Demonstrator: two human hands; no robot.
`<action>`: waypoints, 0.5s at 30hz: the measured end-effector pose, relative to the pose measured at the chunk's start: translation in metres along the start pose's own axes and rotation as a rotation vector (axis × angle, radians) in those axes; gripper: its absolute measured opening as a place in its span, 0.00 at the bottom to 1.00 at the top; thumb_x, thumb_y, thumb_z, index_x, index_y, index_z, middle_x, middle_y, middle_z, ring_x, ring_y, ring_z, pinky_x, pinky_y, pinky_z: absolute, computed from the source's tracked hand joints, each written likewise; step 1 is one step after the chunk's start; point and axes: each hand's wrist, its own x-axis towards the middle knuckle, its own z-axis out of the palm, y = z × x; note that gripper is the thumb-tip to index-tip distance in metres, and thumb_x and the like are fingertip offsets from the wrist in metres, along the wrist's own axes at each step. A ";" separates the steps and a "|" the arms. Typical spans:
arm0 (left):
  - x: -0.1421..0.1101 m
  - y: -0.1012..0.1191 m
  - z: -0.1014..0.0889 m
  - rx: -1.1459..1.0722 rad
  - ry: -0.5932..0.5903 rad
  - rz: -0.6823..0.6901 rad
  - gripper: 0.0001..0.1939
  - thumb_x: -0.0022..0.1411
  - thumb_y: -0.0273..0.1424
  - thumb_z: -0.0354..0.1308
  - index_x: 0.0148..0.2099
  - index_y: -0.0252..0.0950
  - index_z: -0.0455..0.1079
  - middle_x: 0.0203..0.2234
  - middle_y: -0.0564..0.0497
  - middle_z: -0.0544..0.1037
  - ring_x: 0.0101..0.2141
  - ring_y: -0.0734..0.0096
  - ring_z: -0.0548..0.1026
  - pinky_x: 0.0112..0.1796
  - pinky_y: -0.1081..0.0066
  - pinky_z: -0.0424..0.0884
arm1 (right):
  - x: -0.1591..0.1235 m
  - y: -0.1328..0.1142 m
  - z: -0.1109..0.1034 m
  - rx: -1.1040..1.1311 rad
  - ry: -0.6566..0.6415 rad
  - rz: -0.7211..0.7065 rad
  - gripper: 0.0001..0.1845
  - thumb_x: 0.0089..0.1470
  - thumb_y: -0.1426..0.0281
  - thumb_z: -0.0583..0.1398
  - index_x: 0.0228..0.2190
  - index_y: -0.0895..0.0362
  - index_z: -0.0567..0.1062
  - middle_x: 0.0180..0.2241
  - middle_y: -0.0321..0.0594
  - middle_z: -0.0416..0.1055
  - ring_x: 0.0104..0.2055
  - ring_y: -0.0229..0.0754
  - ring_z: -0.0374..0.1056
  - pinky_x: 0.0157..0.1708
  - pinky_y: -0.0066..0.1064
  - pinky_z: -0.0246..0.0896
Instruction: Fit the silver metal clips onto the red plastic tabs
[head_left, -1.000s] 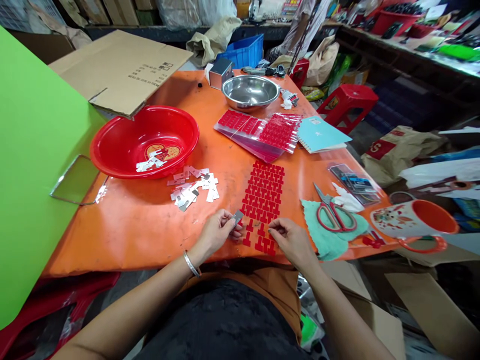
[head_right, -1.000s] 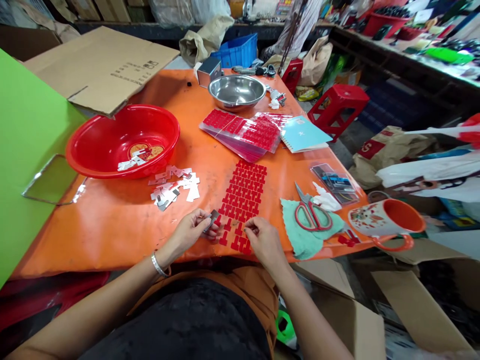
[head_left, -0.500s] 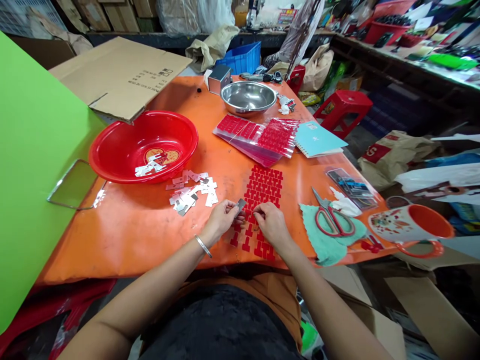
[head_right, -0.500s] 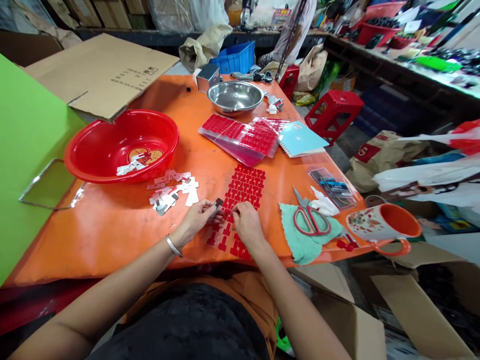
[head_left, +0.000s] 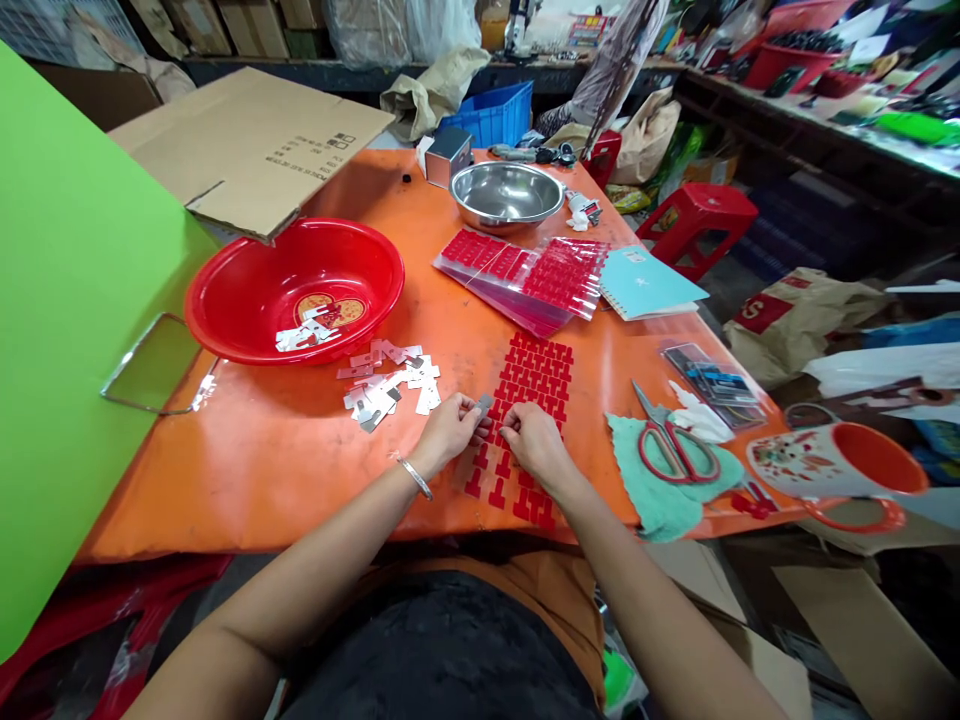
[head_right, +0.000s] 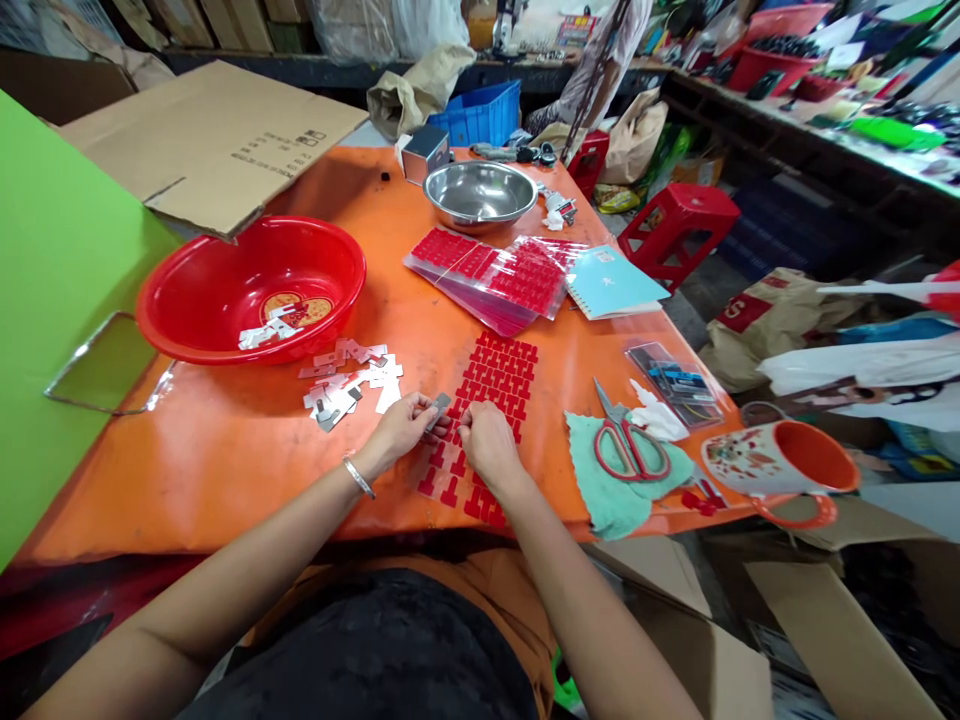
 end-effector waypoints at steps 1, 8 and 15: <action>0.000 0.000 0.000 -0.003 -0.002 -0.003 0.06 0.63 0.24 0.51 0.32 0.35 0.61 0.22 0.53 0.76 0.24 0.74 0.76 0.30 0.72 0.73 | -0.003 -0.001 0.001 -0.014 0.029 -0.003 0.04 0.47 0.76 0.58 0.27 0.58 0.72 0.29 0.41 0.67 0.29 0.40 0.62 0.31 0.31 0.56; 0.001 0.003 -0.001 0.003 -0.018 -0.015 0.06 0.62 0.24 0.51 0.32 0.36 0.61 0.23 0.53 0.77 0.23 0.75 0.75 0.31 0.71 0.73 | -0.018 -0.009 0.011 -0.064 0.158 -0.088 0.11 0.53 0.76 0.53 0.23 0.58 0.73 0.30 0.46 0.68 0.35 0.45 0.62 0.38 0.35 0.59; 0.001 0.001 0.000 0.059 -0.019 0.012 0.05 0.64 0.24 0.50 0.34 0.35 0.61 0.24 0.51 0.77 0.24 0.76 0.76 0.31 0.72 0.74 | -0.018 -0.002 0.003 0.299 0.200 0.038 0.06 0.48 0.71 0.55 0.21 0.56 0.68 0.25 0.39 0.67 0.29 0.41 0.62 0.32 0.34 0.60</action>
